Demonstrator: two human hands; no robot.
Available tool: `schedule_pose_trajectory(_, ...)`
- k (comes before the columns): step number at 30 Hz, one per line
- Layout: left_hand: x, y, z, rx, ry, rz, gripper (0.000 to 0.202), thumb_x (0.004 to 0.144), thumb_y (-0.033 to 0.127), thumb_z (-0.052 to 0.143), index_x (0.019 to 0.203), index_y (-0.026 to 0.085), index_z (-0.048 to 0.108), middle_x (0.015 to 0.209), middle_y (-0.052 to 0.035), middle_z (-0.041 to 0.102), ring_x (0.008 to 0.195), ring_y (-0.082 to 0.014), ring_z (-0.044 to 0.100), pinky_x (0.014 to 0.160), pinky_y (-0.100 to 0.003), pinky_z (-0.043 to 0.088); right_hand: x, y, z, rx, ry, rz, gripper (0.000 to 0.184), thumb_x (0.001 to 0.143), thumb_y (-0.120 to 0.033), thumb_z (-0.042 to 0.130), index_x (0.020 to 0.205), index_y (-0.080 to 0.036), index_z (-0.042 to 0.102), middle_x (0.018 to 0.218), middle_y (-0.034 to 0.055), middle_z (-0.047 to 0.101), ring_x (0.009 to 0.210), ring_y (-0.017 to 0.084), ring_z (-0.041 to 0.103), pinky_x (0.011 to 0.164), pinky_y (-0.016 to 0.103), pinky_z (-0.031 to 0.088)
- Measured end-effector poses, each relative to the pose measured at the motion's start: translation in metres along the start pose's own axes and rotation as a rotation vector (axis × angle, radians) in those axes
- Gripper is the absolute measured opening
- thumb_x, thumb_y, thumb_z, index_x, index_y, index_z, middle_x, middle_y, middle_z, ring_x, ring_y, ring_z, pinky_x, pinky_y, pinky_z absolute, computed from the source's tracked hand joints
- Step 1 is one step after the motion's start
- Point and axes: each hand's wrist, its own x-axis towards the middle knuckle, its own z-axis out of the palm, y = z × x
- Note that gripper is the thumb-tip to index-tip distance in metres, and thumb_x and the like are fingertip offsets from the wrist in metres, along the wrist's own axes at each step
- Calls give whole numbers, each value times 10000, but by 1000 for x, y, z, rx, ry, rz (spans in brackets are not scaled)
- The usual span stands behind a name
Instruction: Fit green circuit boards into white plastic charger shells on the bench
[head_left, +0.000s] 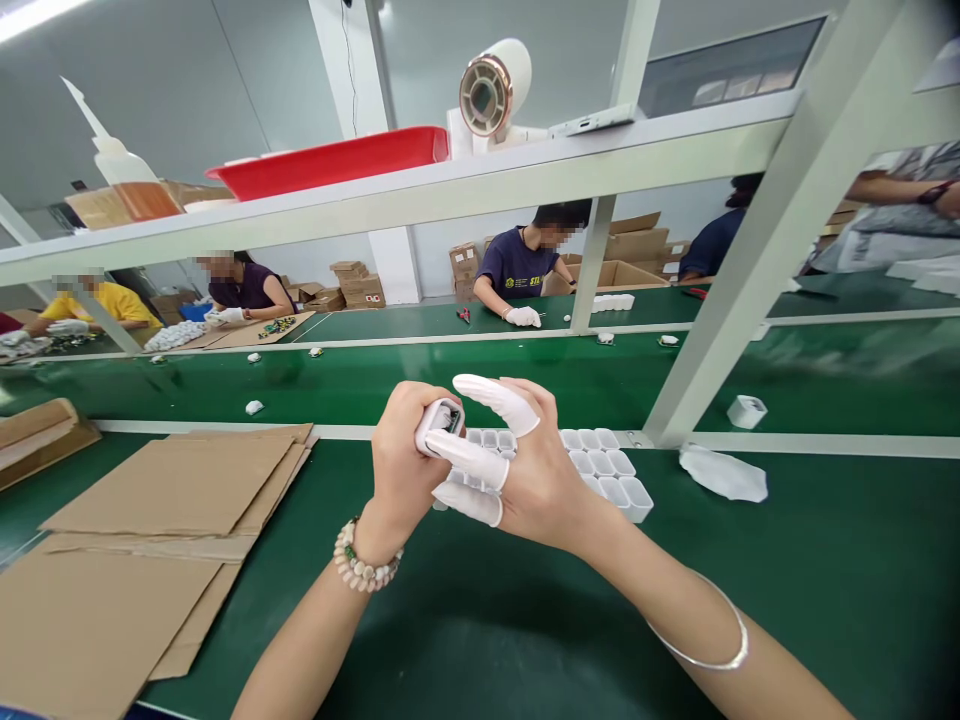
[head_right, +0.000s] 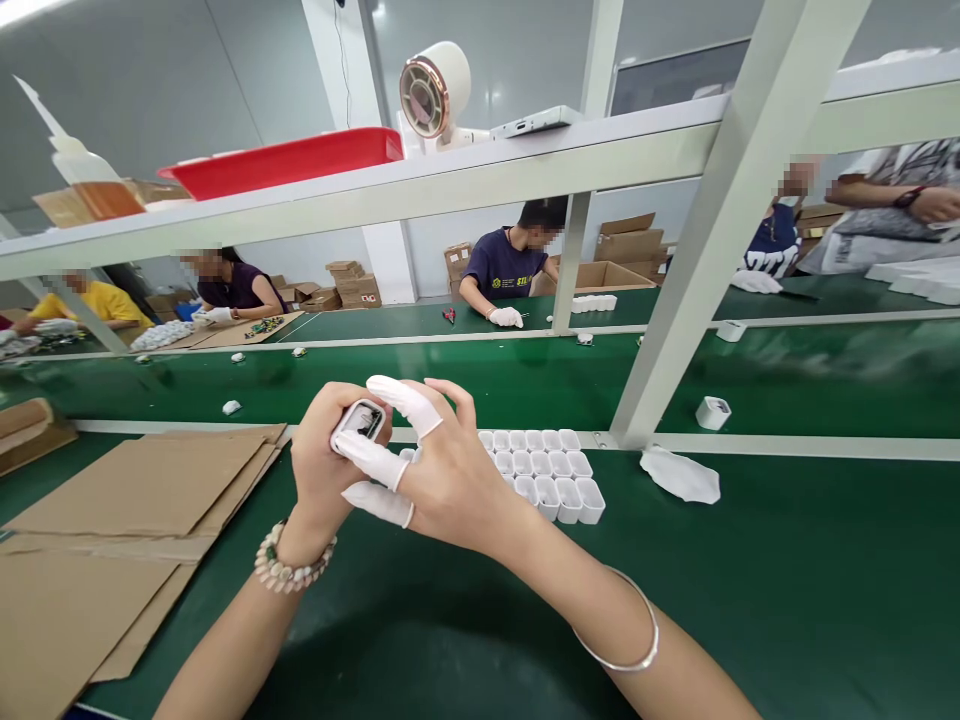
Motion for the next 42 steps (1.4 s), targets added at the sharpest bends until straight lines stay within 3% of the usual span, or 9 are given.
schedule_pose_trajectory(9,-1,-9,8,-127,-116,-126,146,774,72,622,805,210,586,805,20,617,729,-122,566,668,-243,472,2,8,1,165,-54,76,408,900,-398,665,1300,-336,617,1459,124,419,1289,333,463,1048,574,400)
schedule_pose_trajectory(16,1,-10,9,-409,-252,-483,116,792,245,713,820,198,610,747,18,566,627,-102,485,552,-225,395,8,11,-28,354,295,268,423,931,-319,581,1353,-305,578,1220,95,606,1171,318,592,979,570,520)
schedule_pose_trajectory(22,-4,-88,23,-206,-228,-723,253,765,302,729,959,183,620,900,-12,629,806,-140,580,741,-263,478,8,35,-59,181,389,269,361,921,-355,606,1277,-296,631,1176,74,666,1165,332,605,1000,599,499)
schedule_pose_trajectory(25,-20,-144,32,-61,-213,-855,249,835,291,687,1024,149,610,911,-23,631,809,-145,594,771,-304,500,-23,68,-75,56,323,360,270,938,-333,588,1190,-270,664,1123,72,695,1106,292,639,949,539,533)
schedule_pose_trajectory(30,-48,-207,46,115,-312,-951,305,930,389,612,1114,146,610,1067,-64,646,918,-184,636,819,-385,553,-137,133,-108,-255,144,583,259,911,-340,615,1134,-229,683,1095,90,713,1052,267,656,933,483,514)
schedule_pose_trajectory(33,-51,-227,58,183,-393,-941,306,913,402,622,1079,146,609,1046,-65,651,940,-199,635,869,-418,534,-202,162,-133,-386,257,808,277,909,-351,569,1087,-177,691,1035,122,720,1000,271,669,927,471,512)
schedule_pose_trajectory(35,-48,-235,66,215,-443,-925,320,846,406,661,1017,143,599,986,-77,662,972,-248,641,916,-460,512,-230,174,-148,-441,183,974,300,884,-323,569,1094,-147,692,1030,142,720,1011,287,665,951,477,494)
schedule_pose_trajectory(39,-47,-242,72,245,-475,-894,465,677,469,691,1005,161,571,1077,-154,678,1142,-386,614,1005,-518,475,-253,187,-161,-438,-43,1239,343,893,-285,558,1157,-107,686,1111,160,709,1062,271,659,979,404,483)
schedule_pose_trajectory(42,-59,-242,58,268,-414,-872,559,665,513,636,1093,169,527,1233,-181,645,1270,-371,561,1076,-499,444,-257,190,-156,-397,-155,1249,304,895,-308,587,1114,-138,711,1086,126,720,1024,242,665,925,343,498)
